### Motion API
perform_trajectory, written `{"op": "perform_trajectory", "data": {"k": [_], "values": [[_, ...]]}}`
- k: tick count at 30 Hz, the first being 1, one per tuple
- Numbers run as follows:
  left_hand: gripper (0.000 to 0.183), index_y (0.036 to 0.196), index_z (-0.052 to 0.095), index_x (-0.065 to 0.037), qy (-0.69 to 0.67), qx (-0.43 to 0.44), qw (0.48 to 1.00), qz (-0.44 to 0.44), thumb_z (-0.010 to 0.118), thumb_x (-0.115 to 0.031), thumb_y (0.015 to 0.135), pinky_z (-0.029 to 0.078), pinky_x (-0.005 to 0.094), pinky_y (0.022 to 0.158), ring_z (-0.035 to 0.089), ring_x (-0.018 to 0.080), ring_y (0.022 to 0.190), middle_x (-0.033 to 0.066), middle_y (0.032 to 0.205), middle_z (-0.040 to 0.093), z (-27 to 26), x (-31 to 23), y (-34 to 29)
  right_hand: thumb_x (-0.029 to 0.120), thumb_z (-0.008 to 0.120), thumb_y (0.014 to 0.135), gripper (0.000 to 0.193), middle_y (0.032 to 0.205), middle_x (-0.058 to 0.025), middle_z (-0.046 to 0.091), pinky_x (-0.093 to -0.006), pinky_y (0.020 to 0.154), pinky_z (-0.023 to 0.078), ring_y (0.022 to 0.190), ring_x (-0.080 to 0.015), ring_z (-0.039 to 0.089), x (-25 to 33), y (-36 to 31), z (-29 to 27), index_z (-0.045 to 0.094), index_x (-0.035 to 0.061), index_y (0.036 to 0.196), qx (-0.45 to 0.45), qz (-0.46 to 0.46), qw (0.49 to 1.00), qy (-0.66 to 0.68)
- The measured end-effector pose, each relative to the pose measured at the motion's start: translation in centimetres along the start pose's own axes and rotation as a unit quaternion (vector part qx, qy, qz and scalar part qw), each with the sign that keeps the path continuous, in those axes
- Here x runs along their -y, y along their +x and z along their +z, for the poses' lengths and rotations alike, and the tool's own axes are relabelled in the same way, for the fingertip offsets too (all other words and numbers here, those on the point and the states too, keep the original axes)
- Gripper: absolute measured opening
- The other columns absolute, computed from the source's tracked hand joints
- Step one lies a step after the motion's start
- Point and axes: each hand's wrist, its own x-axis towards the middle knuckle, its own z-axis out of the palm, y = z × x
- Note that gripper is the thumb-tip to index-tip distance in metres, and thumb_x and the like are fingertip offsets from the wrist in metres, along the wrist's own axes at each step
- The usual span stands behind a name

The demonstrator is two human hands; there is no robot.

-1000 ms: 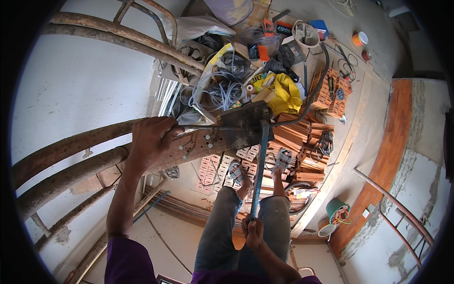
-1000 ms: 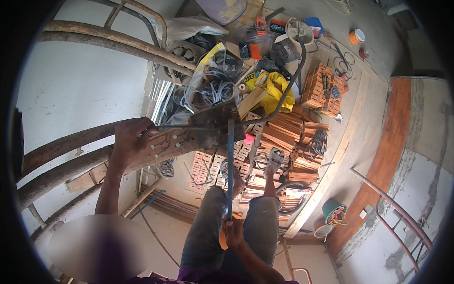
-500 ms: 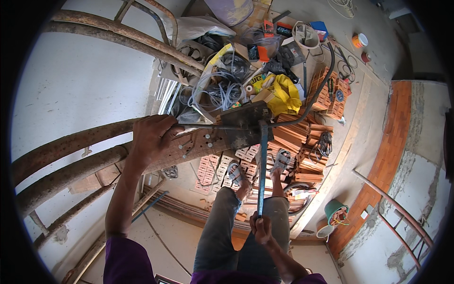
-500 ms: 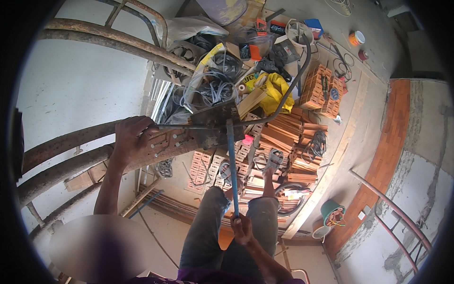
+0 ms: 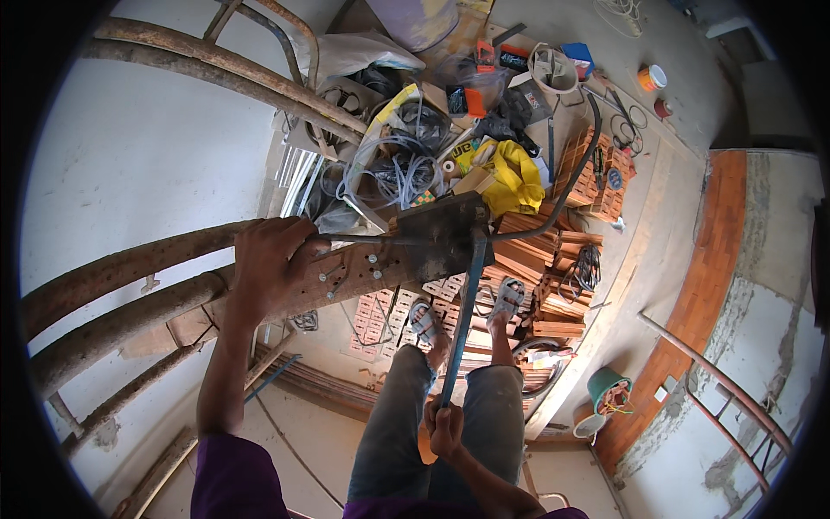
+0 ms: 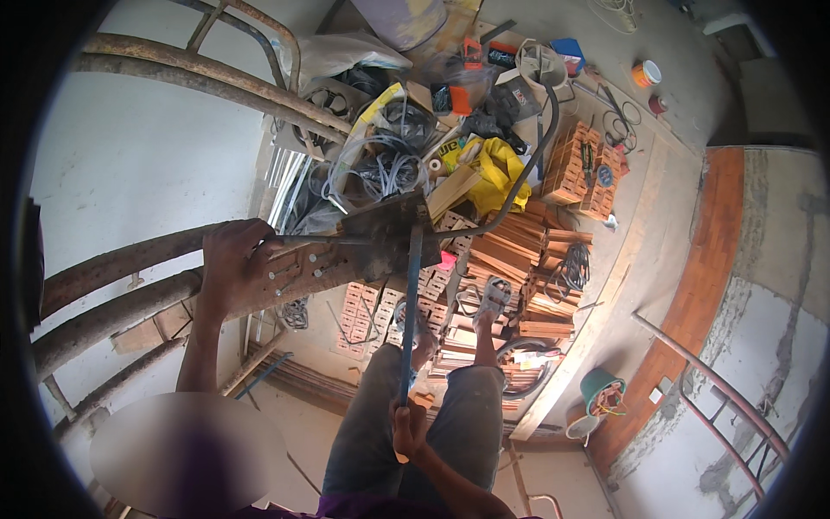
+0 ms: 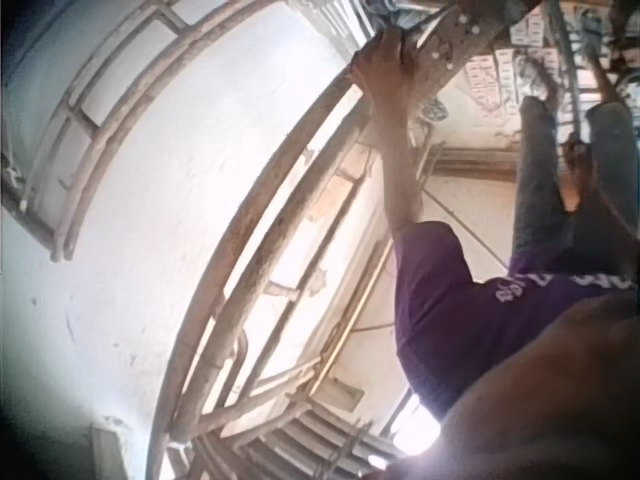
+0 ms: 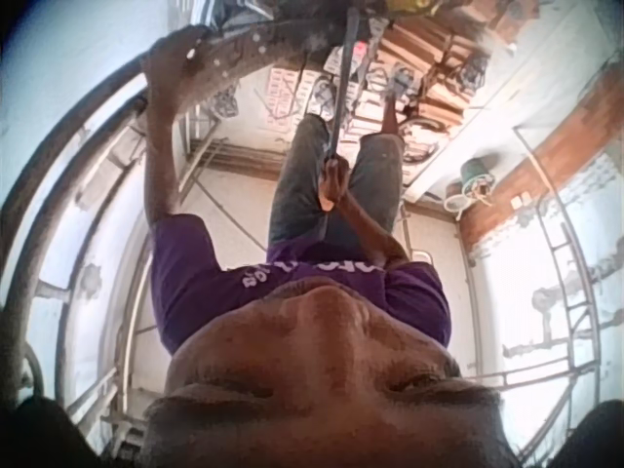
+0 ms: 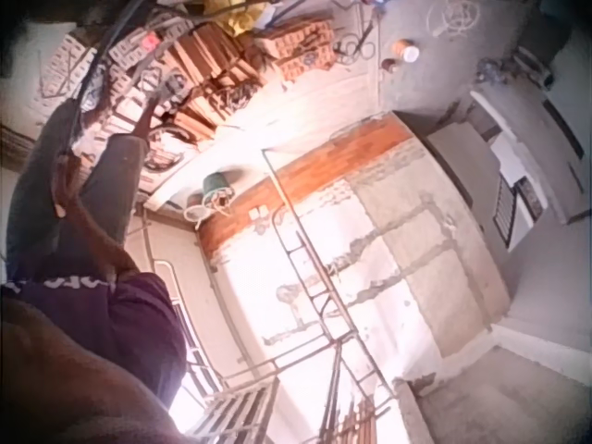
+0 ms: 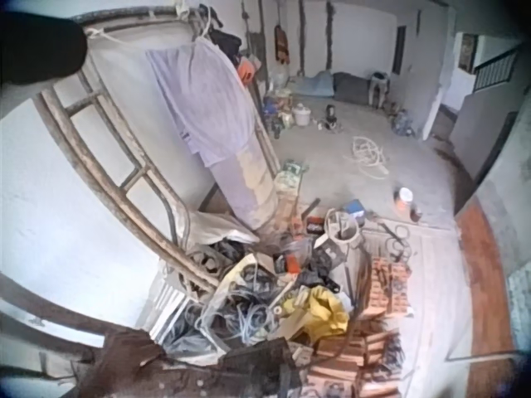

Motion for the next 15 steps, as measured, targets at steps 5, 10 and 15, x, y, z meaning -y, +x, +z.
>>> {"op": "perform_trajectory", "data": {"k": [5, 10, 15], "values": [[0.018, 0.078, 0.061, -0.007, -0.007, -0.026, 1.000, -0.006, 0.070, -0.022, 0.081, 0.045, 0.0422, 0.063, 0.060, 0.0292, 0.065, 0.0068, 0.068, 0.060, 0.1, -0.5, -0.3, 0.059, 0.039, 0.098, 0.058, 0.051, 0.0017, 0.035, -0.0233, 0.040, 0.021, 0.041, -0.0042, 0.030, -0.8, -0.3, 0.8, 0.039, 0.0087, 0.070, -0.020, -0.011, 1.000, -0.010], [0.005, 0.077, 0.062, -0.006, -0.023, -0.021, 0.999, -0.040, 0.065, -0.009, 0.075, 0.045, 0.0411, 0.065, 0.061, 0.0302, 0.072, 0.0090, 0.074, 0.061, 0.3, -0.9, -0.5, 0.060, 0.037, 0.097, 0.057, 0.053, 0.0012, 0.035, -0.0227, 0.040, 0.024, 0.043, -0.0047, 0.031, -2.2, -0.3, 2.1, 0.039, 0.0091, 0.072, -0.035, -0.007, 0.999, 0.001], [0.004, 0.077, 0.062, -0.006, -0.033, -0.024, 0.998, -0.039, 0.064, -0.004, 0.074, 0.045, 0.0403, 0.067, 0.061, 0.0297, 0.073, 0.0083, 0.074, 0.061, 0.5, -1.1, -0.6, 0.060, 0.036, 0.097, 0.056, 0.054, 0.0011, 0.037, -0.0232, 0.040, 0.025, 0.043, -0.0057, 0.032, -3.0, -0.4, 5.2, 0.040, 0.0094, 0.074, -0.025, -0.005, 0.999, 0.045]]}}
